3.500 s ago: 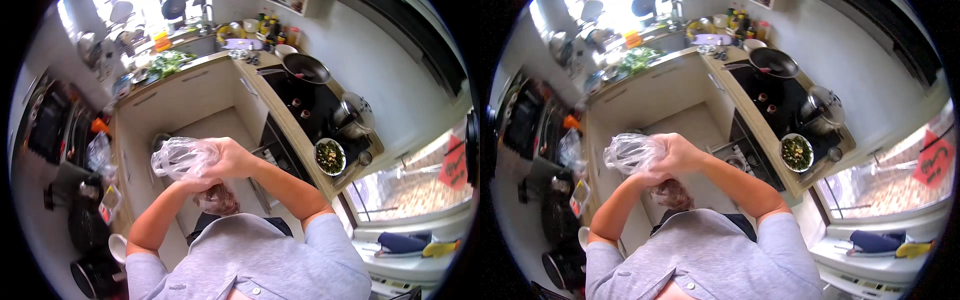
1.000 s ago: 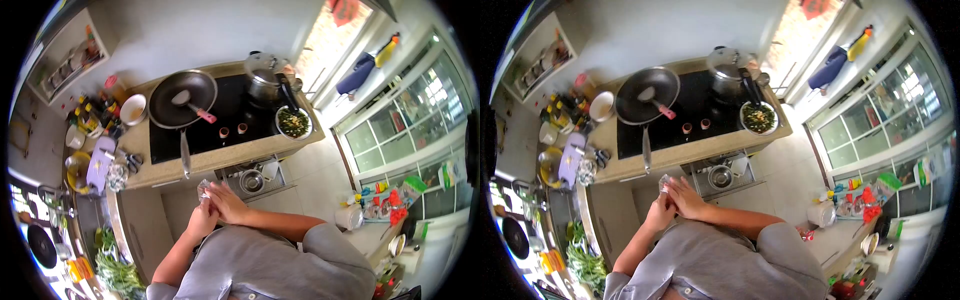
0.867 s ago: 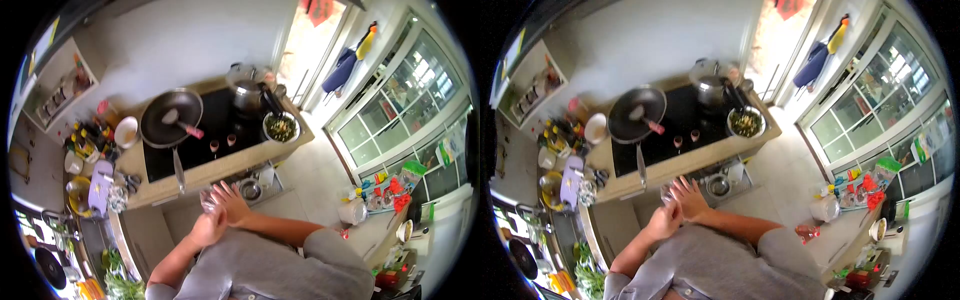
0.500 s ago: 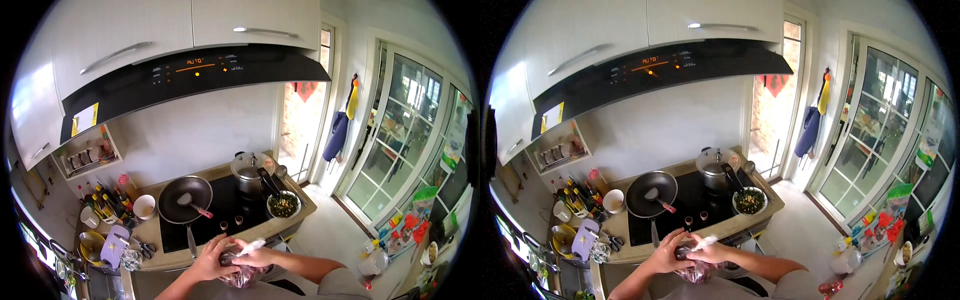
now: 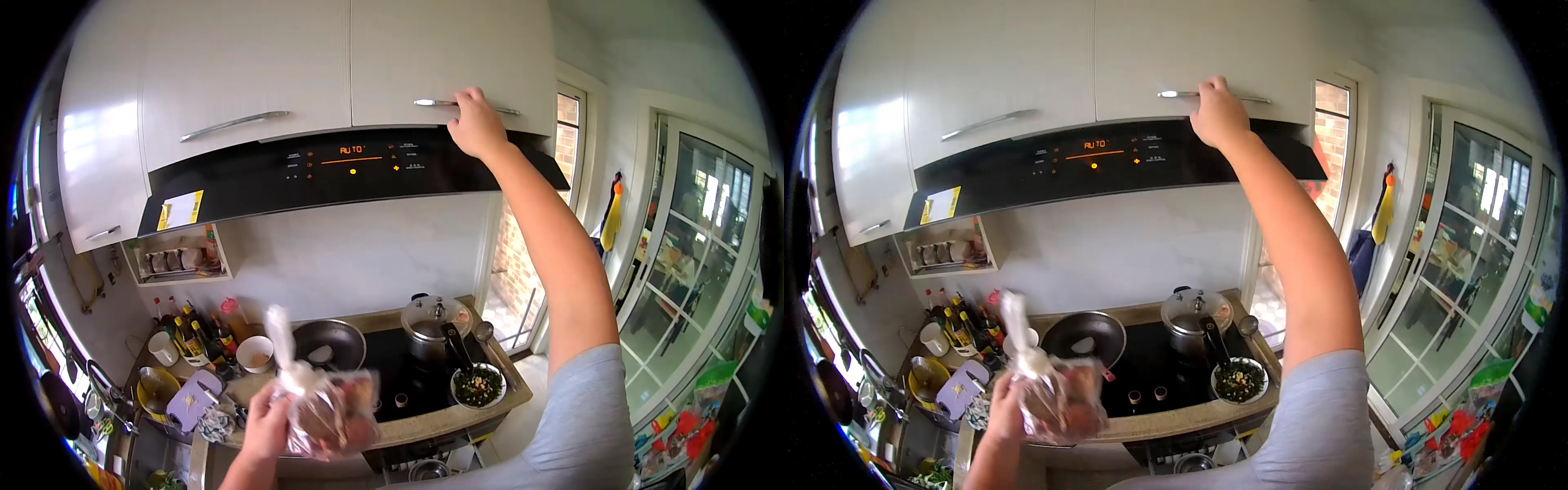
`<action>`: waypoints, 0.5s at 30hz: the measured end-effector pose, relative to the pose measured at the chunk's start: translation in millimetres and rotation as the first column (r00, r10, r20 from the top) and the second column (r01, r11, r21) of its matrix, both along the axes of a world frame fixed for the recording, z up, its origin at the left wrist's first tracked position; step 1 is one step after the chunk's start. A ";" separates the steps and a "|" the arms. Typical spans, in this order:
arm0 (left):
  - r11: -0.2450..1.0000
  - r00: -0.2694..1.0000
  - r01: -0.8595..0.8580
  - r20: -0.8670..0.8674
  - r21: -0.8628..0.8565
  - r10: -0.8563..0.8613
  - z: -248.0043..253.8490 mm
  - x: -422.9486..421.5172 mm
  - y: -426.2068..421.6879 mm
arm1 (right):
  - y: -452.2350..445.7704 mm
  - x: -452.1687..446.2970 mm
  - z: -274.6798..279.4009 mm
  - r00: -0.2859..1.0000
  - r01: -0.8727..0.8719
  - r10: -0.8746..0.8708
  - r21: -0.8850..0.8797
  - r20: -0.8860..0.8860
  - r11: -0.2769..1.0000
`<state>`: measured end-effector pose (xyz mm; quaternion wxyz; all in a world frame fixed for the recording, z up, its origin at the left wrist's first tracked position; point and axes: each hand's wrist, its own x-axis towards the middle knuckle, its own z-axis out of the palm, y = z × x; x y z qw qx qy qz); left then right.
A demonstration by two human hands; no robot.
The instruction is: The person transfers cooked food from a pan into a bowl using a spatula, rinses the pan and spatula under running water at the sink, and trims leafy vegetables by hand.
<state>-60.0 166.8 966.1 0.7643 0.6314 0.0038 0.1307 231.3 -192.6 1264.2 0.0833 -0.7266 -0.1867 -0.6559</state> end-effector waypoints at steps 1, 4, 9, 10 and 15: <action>0.990 0.994 0.010 0.106 -0.142 0.006 9.0 2.3 -2.4 | 3.1 -4.8 10.4 0.979 0.085 -0.078 0.031 -0.190 0.996; 0.947 0.921 -0.097 0.333 -0.306 0.202 20.5 13.1 1.7 | 3.9 -27.6 20.8 0.909 0.170 -0.144 0.034 -0.391 0.985; 0.929 0.808 -0.085 0.520 -0.361 0.276 51.8 28.1 -9.6 | -43.3 -81.7 -12.9 0.973 -0.172 0.184 0.095 -0.143 0.981; 0.934 0.825 -0.086 0.500 -0.348 0.263 47.9 39.4 -9.1 | -57.2 -97.6 -23.7 0.956 -0.269 0.279 0.107 -0.090 0.957; 0.991 0.880 -0.017 0.469 -0.130 0.076 82.5 81.6 -65.9 | -181.9 -112.3 -62.1 0.890 -0.383 0.423 0.228 -0.168 0.895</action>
